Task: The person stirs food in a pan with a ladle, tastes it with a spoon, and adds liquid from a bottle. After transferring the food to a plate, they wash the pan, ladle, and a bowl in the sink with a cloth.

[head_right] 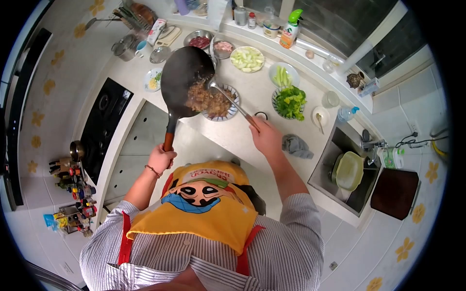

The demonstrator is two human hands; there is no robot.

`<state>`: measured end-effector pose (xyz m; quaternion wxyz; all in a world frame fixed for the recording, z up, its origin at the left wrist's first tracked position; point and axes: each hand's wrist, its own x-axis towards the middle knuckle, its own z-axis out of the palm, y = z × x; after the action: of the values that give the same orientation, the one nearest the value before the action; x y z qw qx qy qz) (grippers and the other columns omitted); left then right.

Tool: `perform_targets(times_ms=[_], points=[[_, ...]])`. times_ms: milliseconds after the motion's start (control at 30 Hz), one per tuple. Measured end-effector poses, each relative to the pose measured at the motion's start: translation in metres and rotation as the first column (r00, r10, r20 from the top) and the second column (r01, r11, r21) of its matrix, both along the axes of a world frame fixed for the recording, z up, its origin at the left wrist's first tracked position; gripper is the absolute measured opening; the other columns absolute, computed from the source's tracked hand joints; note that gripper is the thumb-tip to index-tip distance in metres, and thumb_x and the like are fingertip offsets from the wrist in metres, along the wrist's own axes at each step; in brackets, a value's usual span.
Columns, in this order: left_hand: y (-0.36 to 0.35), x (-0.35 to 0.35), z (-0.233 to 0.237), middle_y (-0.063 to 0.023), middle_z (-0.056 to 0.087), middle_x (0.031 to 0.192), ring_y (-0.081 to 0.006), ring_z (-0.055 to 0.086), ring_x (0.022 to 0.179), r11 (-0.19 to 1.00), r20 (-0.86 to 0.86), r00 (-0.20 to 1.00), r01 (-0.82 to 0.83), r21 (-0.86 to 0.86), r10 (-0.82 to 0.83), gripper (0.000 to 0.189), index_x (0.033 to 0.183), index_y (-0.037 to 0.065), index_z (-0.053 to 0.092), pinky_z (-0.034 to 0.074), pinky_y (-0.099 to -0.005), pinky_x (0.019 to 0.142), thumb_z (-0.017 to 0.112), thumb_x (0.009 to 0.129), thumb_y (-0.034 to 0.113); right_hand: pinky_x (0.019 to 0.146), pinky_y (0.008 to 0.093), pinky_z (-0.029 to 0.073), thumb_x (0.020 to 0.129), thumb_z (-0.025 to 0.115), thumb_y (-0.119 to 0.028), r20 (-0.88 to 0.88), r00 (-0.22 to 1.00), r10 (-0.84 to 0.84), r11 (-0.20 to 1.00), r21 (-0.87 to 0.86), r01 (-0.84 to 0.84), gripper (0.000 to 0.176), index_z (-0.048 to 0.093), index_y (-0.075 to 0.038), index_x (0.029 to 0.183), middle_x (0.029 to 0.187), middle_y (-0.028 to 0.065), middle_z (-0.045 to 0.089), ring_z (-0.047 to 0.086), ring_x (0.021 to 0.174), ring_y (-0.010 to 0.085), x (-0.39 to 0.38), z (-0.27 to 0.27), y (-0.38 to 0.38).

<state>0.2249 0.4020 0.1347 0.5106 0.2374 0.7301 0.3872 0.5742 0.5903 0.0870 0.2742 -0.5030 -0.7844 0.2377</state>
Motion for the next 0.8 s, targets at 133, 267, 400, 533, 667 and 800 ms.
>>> perform_targets(times_ms=[133,267,400,533,667,800], points=[[0.000,0.004,0.010,-0.0022,0.054,0.064,-0.0128,0.052,0.045,0.999,-0.001,1.000,0.022,-0.026,-0.022,0.020,0.094,0.003,0.054,0.040,-0.0284,0.040,0.069,0.083,0.005,0.074,0.0445,0.054,0.092,0.070,-0.025,0.026,0.999,0.021,1.000,-0.016,-0.021,0.035,0.069,-0.015,0.126,0.098,0.0127,0.069,0.066,0.088,0.0359,-0.024,0.010,0.012],[0.007,0.007,0.008,-0.0019,0.054,0.064,-0.0127,0.051,0.044,0.999,0.025,0.999,0.033,-0.039,-0.032,0.019,0.095,0.004,0.054,0.039,-0.0284,0.040,0.069,0.083,0.004,0.075,0.0455,0.053,0.092,0.070,-0.023,0.107,0.993,0.048,0.999,-0.018,-0.047,0.033,0.070,-0.012,0.123,0.097,0.0133,0.069,0.066,0.089,0.0373,-0.022,-0.001,0.015],[0.016,0.005,-0.003,-0.0020,0.053,0.064,-0.0132,0.051,0.044,0.998,0.016,0.999,0.034,-0.047,-0.034,0.018,0.095,0.003,0.054,0.039,-0.0290,0.040,0.069,0.083,0.004,0.074,0.0453,0.053,0.092,0.070,-0.024,0.036,0.997,0.068,0.994,0.086,-0.071,0.034,0.069,-0.012,0.124,0.094,0.0134,0.068,0.066,0.087,0.0371,-0.005,-0.025,0.015],[0.021,-0.001,-0.010,-0.0023,0.053,0.064,-0.0137,0.051,0.044,0.999,0.016,1.000,0.017,-0.039,-0.016,0.018,0.094,0.004,0.054,0.039,-0.0293,0.040,0.068,0.083,0.004,0.074,0.0471,0.055,0.091,0.070,-0.021,0.150,0.988,0.018,0.999,-0.031,-0.014,0.036,0.068,-0.015,0.127,0.101,0.0136,0.070,0.067,0.089,0.0373,0.006,-0.011,0.004],[0.024,-0.004,-0.007,-0.0027,0.053,0.064,-0.0141,0.052,0.044,1.000,-0.040,0.999,0.011,-0.025,-0.012,0.018,0.092,0.004,0.054,0.040,-0.0296,0.040,0.069,0.083,0.004,0.074,0.0464,0.055,0.091,0.071,-0.024,0.116,0.993,-0.001,0.999,-0.038,0.005,0.035,0.070,-0.015,0.125,0.097,0.0133,0.070,0.067,0.089,0.0369,0.010,-0.007,-0.005],[0.024,-0.007,-0.004,-0.0024,0.053,0.063,-0.0141,0.052,0.044,1.000,-0.029,1.000,-0.004,-0.006,0.004,0.018,0.092,0.004,0.054,0.040,-0.0298,0.040,0.069,0.082,0.004,0.073,0.0460,0.055,0.091,0.071,-0.026,-0.010,1.000,-0.024,1.000,-0.003,0.024,0.034,0.071,-0.016,0.123,0.095,0.0124,0.071,0.067,0.087,0.0363,-0.010,-0.012,-0.001]])
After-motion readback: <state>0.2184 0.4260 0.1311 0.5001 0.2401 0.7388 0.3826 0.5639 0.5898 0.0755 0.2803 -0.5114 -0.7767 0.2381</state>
